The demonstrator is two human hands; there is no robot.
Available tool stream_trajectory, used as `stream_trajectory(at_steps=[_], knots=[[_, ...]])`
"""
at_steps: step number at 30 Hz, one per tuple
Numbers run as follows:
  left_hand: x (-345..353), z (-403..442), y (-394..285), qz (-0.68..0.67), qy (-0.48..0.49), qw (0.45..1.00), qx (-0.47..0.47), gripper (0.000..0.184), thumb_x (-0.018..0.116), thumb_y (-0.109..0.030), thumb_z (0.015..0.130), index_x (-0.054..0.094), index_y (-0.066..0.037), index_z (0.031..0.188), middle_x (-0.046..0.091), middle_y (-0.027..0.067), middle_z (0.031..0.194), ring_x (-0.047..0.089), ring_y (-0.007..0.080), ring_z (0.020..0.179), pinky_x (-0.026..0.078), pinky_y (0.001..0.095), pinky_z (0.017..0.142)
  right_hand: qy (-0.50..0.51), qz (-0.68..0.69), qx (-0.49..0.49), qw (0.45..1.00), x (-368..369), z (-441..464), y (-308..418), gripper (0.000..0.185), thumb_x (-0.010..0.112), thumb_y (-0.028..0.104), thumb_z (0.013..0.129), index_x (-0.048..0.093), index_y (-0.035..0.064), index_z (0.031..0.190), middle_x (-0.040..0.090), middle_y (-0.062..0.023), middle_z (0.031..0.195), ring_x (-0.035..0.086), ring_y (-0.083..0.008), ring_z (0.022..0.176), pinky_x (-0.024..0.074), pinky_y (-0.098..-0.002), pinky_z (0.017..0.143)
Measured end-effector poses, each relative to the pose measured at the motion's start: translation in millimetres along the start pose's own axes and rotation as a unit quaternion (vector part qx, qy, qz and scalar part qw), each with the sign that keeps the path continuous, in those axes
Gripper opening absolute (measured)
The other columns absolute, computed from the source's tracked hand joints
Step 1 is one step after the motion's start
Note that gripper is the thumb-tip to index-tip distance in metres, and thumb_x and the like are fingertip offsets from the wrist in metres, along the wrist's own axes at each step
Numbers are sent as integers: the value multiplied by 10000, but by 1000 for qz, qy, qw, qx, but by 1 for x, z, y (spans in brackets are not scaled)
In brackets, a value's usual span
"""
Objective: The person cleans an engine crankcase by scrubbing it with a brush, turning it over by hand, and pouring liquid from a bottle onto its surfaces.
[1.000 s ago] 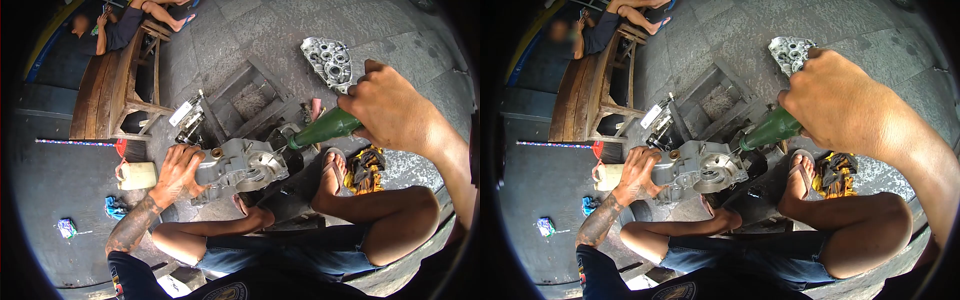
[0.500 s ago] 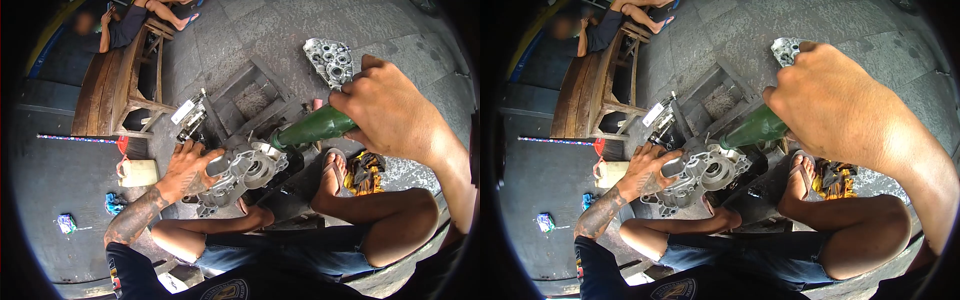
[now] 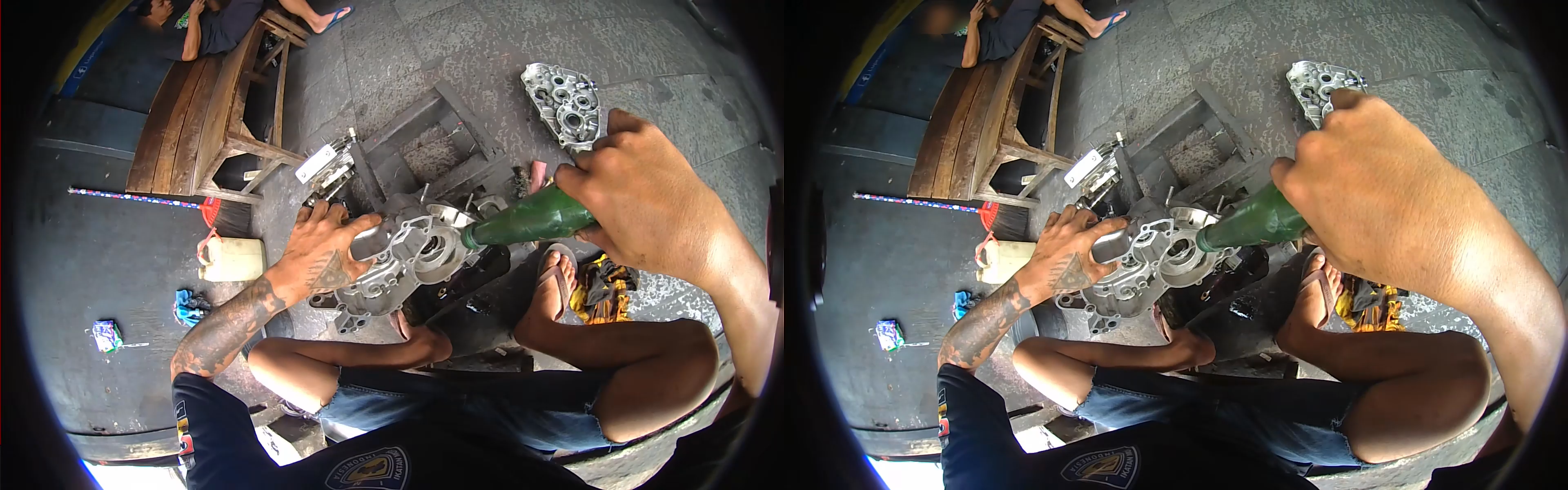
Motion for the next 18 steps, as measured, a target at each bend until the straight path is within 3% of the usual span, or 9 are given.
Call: stream_trajectory(at_steps=[11, 16, 18], knots=[[14, -5, 10, -141, -90, 984, -53, 651, 839, -374, 708, 622, -260, 1311, 638, 103, 1125, 563, 308, 1118, 433, 467, 999, -2, 10, -23, 1000, 6, -6, 13, 341, 827, 238, 647, 646, 73, 884, 677, -73, 774, 677, -245, 815, 442, -369, 911], [10, 8, -11, -76, -68, 994, -33, 609, 822, -433, 717, 647, -261, 1274, 643, 101, 1064, 574, 291, 1084, 446, 459, 960, -4, -9, -32, 999, -8, -4, 24, 334, 808, 239, 661, 637, 66, 889, 676, -72, 791, 671, -224, 824, 432, -359, 906], [12, 16, -18, -42, -64, 997, -10, 605, 805, -477, 720, 654, -269, 1267, 634, 107, 1015, 568, 283, 1053, 444, 451, 921, -13, -78, -51, 996, -15, -2, 34, 280, 763, 215, 691, 630, 60, 883, 669, -72, 777, 662, -206, 828, 425, -347, 906]])
Point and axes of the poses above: each hand's wrist, its own z-axis towards the middle knuckle, its own x-axis out of the palm, y = z × x, the point moved 9 cm from there along z, towards the middle knuckle
